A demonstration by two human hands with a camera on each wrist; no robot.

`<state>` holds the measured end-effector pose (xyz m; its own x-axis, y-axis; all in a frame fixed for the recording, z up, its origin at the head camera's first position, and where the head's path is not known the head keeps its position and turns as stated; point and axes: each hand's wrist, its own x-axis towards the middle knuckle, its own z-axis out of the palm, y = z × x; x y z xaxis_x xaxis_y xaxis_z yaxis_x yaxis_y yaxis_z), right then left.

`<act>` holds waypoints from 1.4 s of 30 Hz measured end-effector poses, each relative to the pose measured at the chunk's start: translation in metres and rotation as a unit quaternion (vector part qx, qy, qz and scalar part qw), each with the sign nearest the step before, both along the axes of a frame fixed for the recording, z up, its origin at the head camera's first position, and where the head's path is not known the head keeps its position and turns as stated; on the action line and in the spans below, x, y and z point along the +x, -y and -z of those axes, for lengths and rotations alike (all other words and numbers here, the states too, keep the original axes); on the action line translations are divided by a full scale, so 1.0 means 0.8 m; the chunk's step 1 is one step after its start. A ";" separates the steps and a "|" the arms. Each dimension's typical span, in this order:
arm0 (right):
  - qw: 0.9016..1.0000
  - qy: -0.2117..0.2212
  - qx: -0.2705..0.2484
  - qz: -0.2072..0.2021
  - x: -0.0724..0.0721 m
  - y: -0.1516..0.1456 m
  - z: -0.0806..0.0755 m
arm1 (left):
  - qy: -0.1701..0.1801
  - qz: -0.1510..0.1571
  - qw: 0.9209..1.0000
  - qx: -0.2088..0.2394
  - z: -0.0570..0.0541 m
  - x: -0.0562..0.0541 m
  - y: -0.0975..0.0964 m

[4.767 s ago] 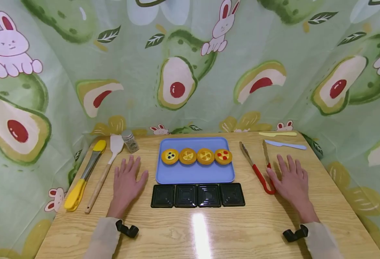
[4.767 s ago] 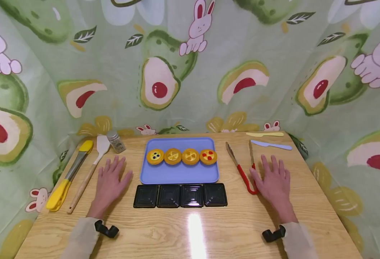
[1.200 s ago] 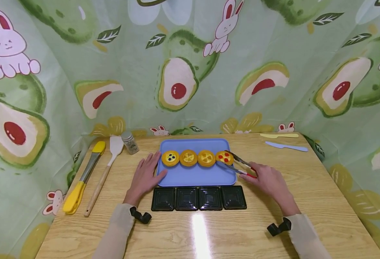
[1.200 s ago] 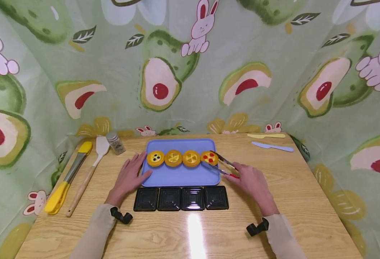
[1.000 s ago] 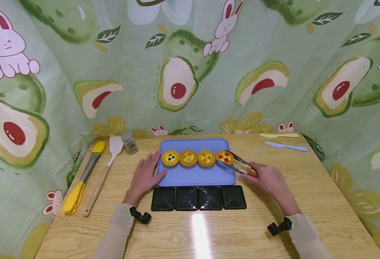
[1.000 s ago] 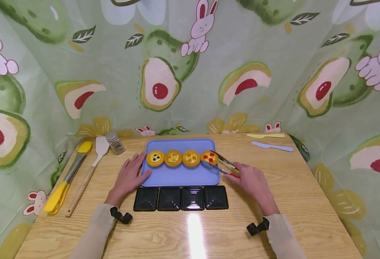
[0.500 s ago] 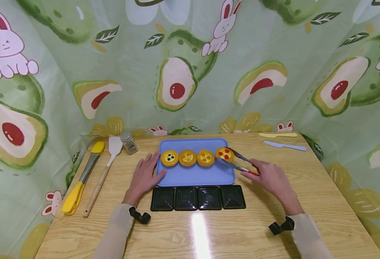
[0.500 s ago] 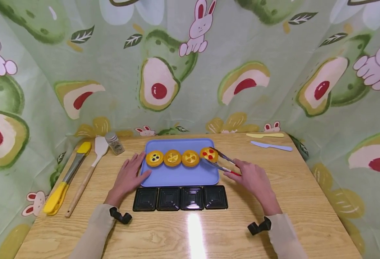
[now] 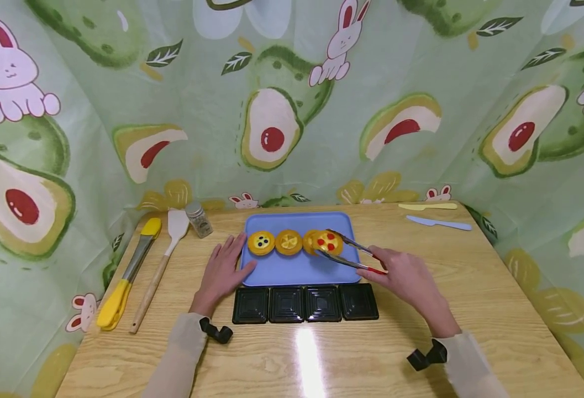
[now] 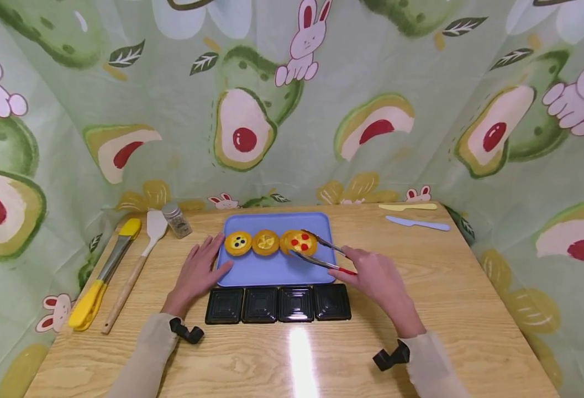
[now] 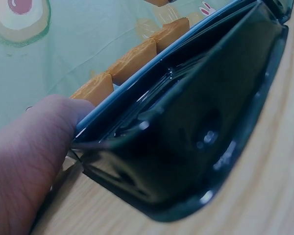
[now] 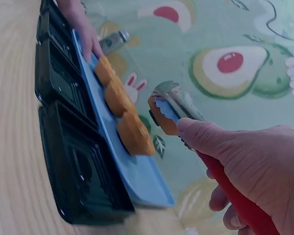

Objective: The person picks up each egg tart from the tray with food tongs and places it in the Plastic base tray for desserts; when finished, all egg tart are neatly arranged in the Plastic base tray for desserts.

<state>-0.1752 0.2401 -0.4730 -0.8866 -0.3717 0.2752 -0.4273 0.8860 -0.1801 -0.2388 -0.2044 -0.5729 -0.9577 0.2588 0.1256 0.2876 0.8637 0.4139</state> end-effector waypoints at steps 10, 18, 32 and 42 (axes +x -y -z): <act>0.998 -0.032 0.002 -0.063 0.012 0.045 0.006 | 0.000 -0.001 1.000 -0.003 0.001 -0.001 -0.001; 0.993 -0.022 -0.001 -0.120 0.020 0.087 0.009 | 0.003 0.002 1.000 0.004 0.000 -0.002 0.002; 0.978 -0.061 0.040 -0.195 0.029 0.154 0.026 | -0.002 0.012 1.000 0.028 -0.001 -0.003 0.002; 0.977 -0.057 0.055 -0.196 0.039 0.171 0.041 | -0.001 0.009 1.000 0.025 -0.001 -0.002 0.001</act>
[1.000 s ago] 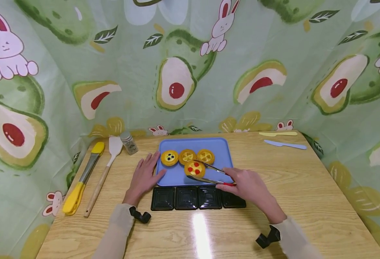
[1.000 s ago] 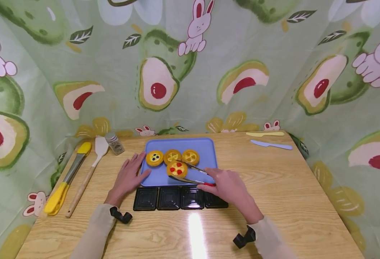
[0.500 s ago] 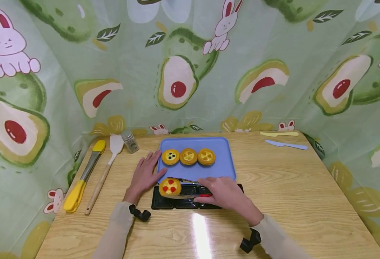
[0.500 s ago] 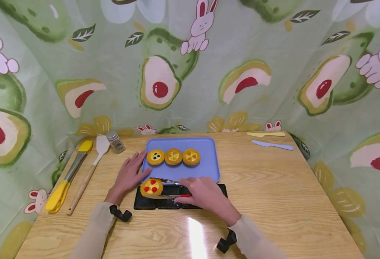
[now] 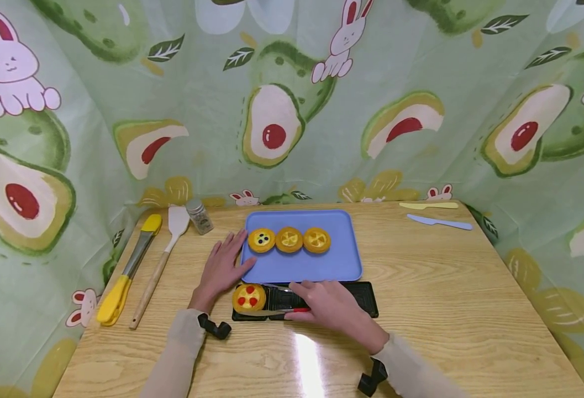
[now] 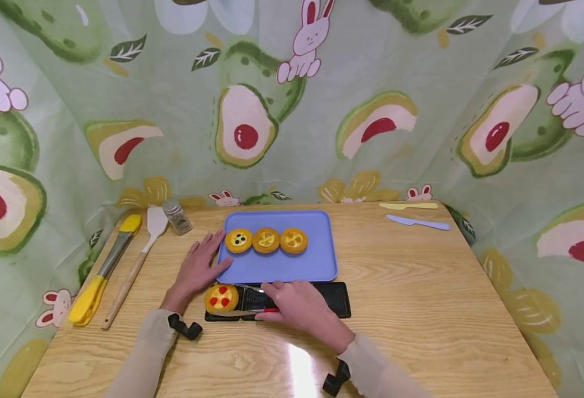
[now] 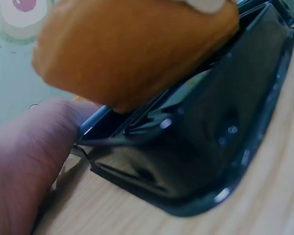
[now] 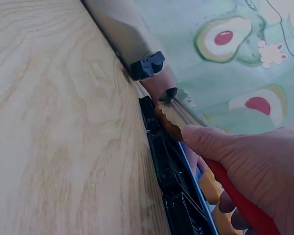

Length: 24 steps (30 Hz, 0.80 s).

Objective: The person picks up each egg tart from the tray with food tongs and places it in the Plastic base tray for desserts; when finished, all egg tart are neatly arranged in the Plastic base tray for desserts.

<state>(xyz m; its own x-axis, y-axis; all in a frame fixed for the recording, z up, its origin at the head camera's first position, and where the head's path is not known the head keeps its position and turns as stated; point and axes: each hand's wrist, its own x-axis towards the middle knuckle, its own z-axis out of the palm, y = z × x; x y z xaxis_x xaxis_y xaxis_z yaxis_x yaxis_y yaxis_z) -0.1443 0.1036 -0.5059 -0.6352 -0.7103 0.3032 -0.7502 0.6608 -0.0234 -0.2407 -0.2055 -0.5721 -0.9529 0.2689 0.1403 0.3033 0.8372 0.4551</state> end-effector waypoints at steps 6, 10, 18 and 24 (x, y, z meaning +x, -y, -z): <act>1.000 0.000 0.002 0.004 0.003 0.003 0.005 | 0.003 -0.001 1.000 -0.002 0.000 0.001 0.000; 1.000 -0.005 -0.003 0.003 0.004 0.004 0.006 | 0.005 -0.003 1.000 -0.001 0.001 0.001 0.000; 1.000 0.001 0.009 0.019 0.005 0.005 0.005 | 0.001 -0.003 1.000 0.002 0.000 0.000 -0.001; 0.999 0.011 0.012 0.030 0.005 0.004 0.000 | 0.004 -0.004 1.000 0.003 0.000 0.001 -0.001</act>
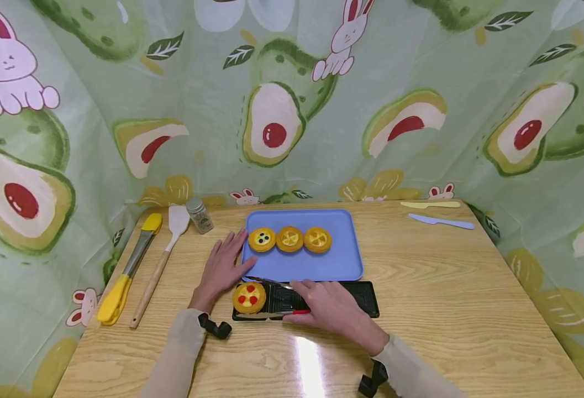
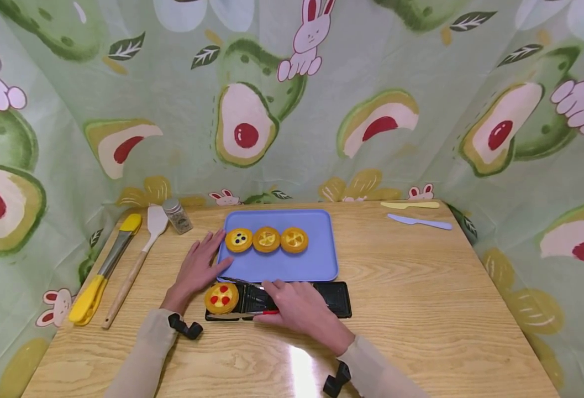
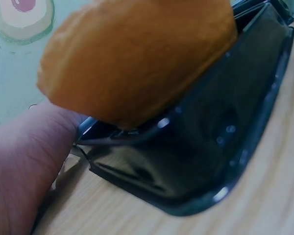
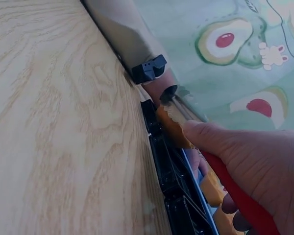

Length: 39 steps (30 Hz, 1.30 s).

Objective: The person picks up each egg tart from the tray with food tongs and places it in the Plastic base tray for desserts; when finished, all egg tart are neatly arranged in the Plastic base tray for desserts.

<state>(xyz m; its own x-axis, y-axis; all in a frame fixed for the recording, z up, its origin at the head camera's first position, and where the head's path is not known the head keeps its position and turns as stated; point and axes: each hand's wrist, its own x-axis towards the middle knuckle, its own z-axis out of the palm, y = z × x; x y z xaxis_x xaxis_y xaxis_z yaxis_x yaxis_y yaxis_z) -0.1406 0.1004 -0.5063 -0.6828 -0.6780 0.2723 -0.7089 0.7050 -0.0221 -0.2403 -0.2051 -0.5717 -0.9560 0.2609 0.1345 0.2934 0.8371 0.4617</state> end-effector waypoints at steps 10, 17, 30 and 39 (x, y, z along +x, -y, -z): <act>1.000 0.017 0.000 0.012 0.001 -0.004 -0.011 | 0.005 0.001 1.000 -0.001 0.001 0.000 -0.001; 0.998 0.047 -0.020 0.026 0.002 -0.009 -0.022 | 0.000 0.003 1.000 -0.004 0.002 -0.002 -0.003; 0.986 0.119 -0.066 0.098 -0.011 -0.042 -0.033 | 0.003 -0.001 1.000 -0.003 -0.002 -0.003 -0.003; 0.980 0.096 -0.098 0.144 -0.028 -0.074 -0.034 | 0.012 -0.001 1.000 -0.009 0.002 -0.002 0.001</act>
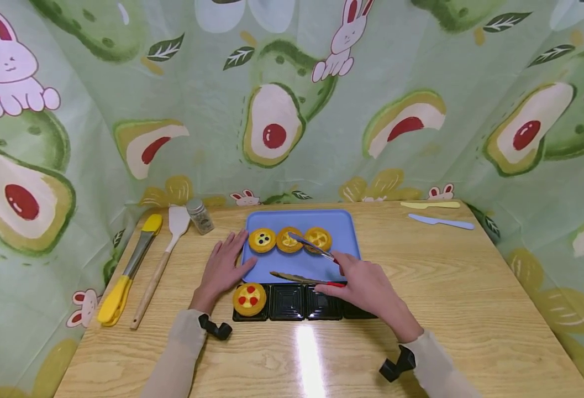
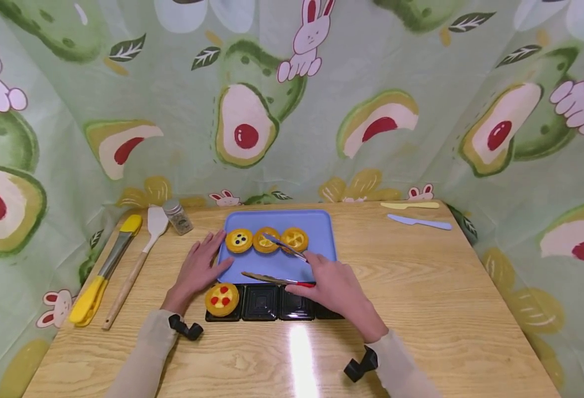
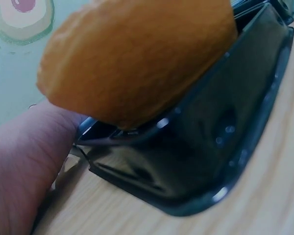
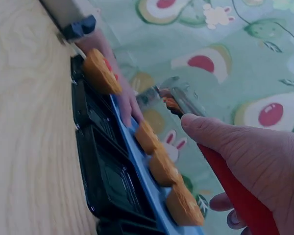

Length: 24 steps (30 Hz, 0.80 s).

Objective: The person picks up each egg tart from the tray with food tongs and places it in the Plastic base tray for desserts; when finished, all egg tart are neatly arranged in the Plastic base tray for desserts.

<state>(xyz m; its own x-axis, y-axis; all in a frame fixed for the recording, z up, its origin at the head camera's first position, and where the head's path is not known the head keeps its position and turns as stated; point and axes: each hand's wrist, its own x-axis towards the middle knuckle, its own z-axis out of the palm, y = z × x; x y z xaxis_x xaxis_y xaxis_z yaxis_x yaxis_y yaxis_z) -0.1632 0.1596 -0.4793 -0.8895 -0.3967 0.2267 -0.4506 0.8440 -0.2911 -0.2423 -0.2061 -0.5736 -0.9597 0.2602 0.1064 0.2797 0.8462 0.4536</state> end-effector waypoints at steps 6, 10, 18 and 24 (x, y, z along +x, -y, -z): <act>1.000 0.000 0.005 0.031 -0.012 -0.015 0.003 | -0.001 -0.001 1.000 -0.002 0.000 -0.001 0.001; 0.999 0.002 0.017 0.047 -0.018 -0.026 0.006 | 0.002 0.001 1.000 -0.002 0.000 -0.002 0.000; 0.995 0.024 0.049 0.082 -0.031 -0.042 0.015 | 0.005 -0.003 1.000 -0.002 -0.001 0.000 -0.001; 0.992 0.024 0.078 0.093 -0.035 -0.050 0.023 | 0.009 -0.003 1.000 -0.005 -0.001 0.000 -0.001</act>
<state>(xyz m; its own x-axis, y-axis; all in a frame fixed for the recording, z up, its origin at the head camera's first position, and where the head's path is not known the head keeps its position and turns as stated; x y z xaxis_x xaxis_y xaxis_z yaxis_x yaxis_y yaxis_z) -0.1912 0.1997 -0.4978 -0.9589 -0.2513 0.1320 -0.2715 0.9476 -0.1683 -0.2421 -0.2054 -0.5727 -0.9627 0.2561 0.0871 0.2673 0.8520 0.4502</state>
